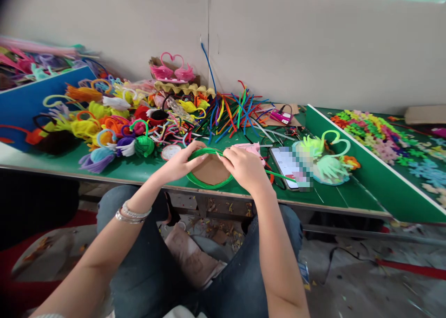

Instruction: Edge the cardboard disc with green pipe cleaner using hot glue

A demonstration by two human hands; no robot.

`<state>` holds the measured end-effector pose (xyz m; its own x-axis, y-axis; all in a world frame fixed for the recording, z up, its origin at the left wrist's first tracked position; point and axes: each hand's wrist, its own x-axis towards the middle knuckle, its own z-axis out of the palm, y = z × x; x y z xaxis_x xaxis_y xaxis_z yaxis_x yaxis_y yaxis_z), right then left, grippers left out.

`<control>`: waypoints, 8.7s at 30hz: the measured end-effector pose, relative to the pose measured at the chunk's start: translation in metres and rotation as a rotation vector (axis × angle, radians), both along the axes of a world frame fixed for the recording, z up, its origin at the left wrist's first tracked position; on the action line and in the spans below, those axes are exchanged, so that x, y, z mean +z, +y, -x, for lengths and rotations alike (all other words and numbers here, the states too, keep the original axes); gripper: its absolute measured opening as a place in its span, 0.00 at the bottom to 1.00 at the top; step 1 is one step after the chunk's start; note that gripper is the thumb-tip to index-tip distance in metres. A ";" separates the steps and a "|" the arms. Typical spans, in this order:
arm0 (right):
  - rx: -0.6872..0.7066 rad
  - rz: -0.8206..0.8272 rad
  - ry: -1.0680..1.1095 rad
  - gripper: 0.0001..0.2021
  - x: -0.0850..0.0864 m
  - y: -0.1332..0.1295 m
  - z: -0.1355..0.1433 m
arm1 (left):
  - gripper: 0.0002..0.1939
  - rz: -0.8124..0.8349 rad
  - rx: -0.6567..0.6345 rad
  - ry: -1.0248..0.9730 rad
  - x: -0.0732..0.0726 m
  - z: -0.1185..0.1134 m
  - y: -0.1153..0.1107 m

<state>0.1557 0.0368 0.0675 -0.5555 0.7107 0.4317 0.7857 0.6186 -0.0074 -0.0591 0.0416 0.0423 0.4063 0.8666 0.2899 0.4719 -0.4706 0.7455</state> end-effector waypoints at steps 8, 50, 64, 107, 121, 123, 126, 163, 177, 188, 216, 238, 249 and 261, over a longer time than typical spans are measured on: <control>0.006 -0.004 0.001 0.15 0.001 0.000 -0.001 | 0.16 -0.029 0.041 0.064 0.002 -0.002 -0.001; -0.012 0.010 0.144 0.14 0.007 -0.005 -0.005 | 0.11 -0.160 0.124 -0.133 -0.001 -0.006 0.001; -0.033 -0.050 0.109 0.17 0.006 -0.006 0.002 | 0.12 -0.182 0.102 -0.080 0.001 -0.007 -0.002; -0.227 0.001 0.347 0.19 0.008 -0.009 -0.003 | 0.07 -0.304 0.181 -0.273 -0.005 -0.008 0.004; -0.195 0.298 0.565 0.23 0.009 -0.005 -0.007 | 0.08 -0.142 0.156 -0.453 -0.010 -0.012 0.006; -0.203 0.275 0.553 0.23 0.009 -0.005 -0.008 | 0.09 -0.158 0.163 -0.432 -0.010 -0.011 0.006; -0.223 0.262 0.508 0.23 0.009 -0.005 -0.007 | 0.09 -0.194 0.172 -0.380 -0.009 -0.009 0.006; -0.281 0.321 0.310 0.18 0.009 -0.008 -0.005 | 0.18 -0.465 0.294 0.554 0.001 0.009 0.005; -0.255 0.292 0.315 0.17 0.007 -0.007 -0.006 | 0.17 -0.495 0.291 0.484 -0.002 0.010 0.006; -0.248 0.327 0.324 0.18 0.009 -0.007 -0.008 | 0.16 -0.142 0.191 0.167 0.008 0.014 0.003; -0.212 0.366 0.233 0.18 0.001 -0.004 -0.004 | 0.19 0.058 0.101 0.218 0.011 0.012 0.002; -0.232 0.389 0.159 0.17 0.003 -0.006 0.000 | 0.19 0.060 0.092 0.223 0.008 0.015 0.004; -0.220 0.393 0.151 0.17 0.004 -0.006 -0.001 | 0.18 0.047 0.078 0.197 0.006 0.016 0.006; -0.229 0.397 0.138 0.18 0.004 -0.006 0.000 | 0.19 0.058 0.088 0.226 0.010 0.017 0.005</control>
